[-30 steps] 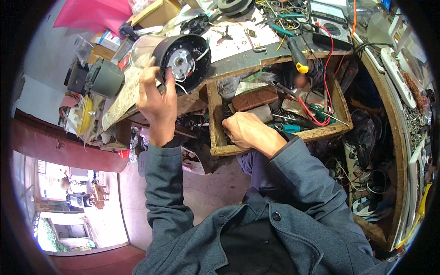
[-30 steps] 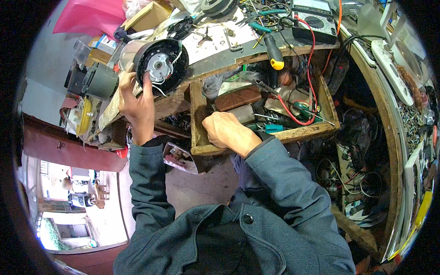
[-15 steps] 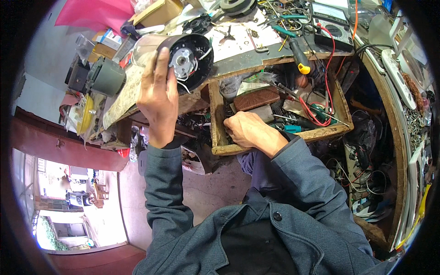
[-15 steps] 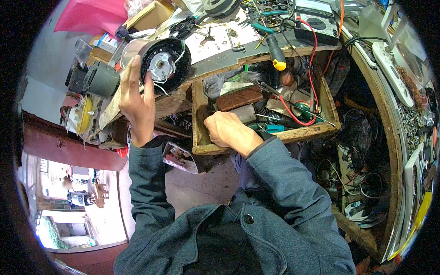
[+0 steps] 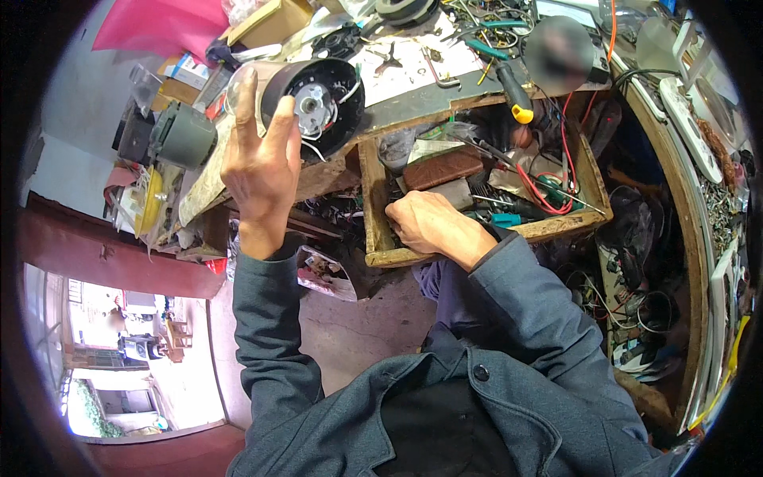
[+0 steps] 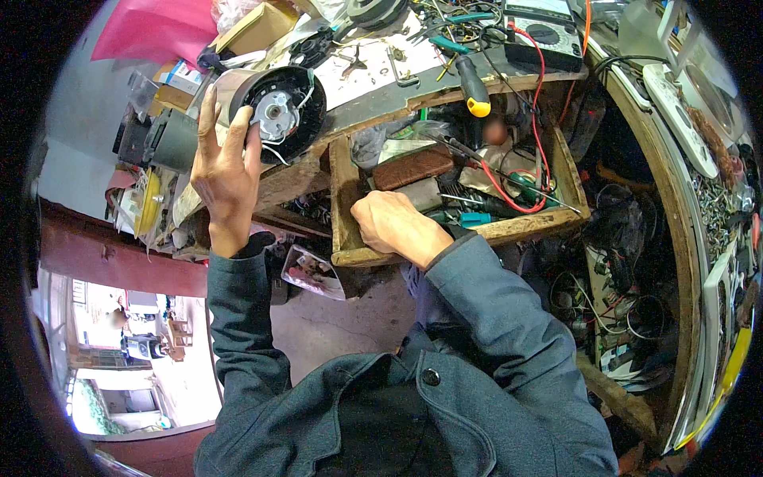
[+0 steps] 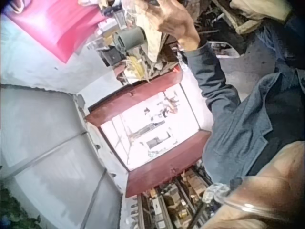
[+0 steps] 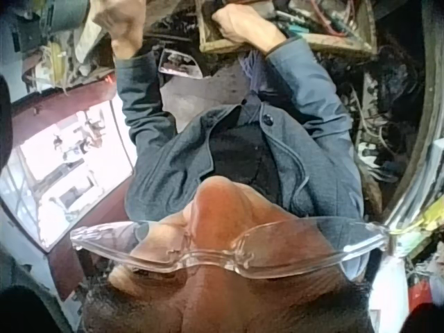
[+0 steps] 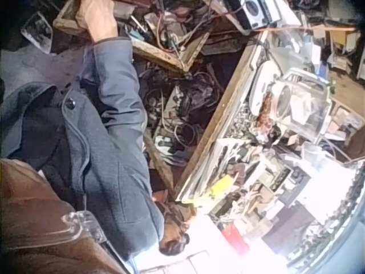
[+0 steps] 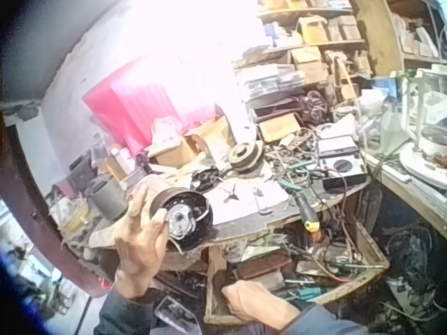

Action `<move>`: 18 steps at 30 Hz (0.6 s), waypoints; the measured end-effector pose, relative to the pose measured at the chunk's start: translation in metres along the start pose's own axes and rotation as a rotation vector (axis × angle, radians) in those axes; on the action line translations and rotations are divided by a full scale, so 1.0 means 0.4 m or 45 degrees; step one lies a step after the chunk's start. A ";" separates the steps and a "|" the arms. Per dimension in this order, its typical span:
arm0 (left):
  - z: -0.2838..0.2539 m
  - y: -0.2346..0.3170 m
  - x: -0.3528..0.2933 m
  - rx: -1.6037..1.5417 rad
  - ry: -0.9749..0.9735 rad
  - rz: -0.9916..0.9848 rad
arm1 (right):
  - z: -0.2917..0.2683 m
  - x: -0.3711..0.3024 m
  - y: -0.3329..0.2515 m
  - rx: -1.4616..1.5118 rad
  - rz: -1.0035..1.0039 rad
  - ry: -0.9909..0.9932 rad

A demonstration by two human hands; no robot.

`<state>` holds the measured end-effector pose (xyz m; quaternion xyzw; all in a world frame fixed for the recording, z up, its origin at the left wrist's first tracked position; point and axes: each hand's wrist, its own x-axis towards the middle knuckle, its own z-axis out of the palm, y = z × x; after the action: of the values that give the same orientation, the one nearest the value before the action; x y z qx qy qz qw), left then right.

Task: The person assembles a small blender by hand, inserting the blade assembly into the jar, attaching the lid, and using a screwdriver to tighten the base. The person repeatedly inspects the jar and base during the process.

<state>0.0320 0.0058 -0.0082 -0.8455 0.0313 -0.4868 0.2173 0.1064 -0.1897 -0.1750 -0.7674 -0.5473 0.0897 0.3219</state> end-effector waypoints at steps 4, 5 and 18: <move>0.000 -0.003 0.008 -0.016 0.005 0.036 | 0.000 -0.001 0.003 0.010 -0.009 0.014; -0.001 -0.003 0.011 -0.023 0.006 0.046 | 0.000 -0.001 0.004 0.007 -0.010 0.013; 0.030 0.010 -0.016 -0.324 0.109 -0.092 | 0.001 -0.001 0.003 -0.006 -0.012 0.005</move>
<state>0.0392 0.0077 -0.0201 -0.8452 0.0716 -0.5220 0.0893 0.1068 -0.1899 -0.1761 -0.7657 -0.5504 0.0855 0.3217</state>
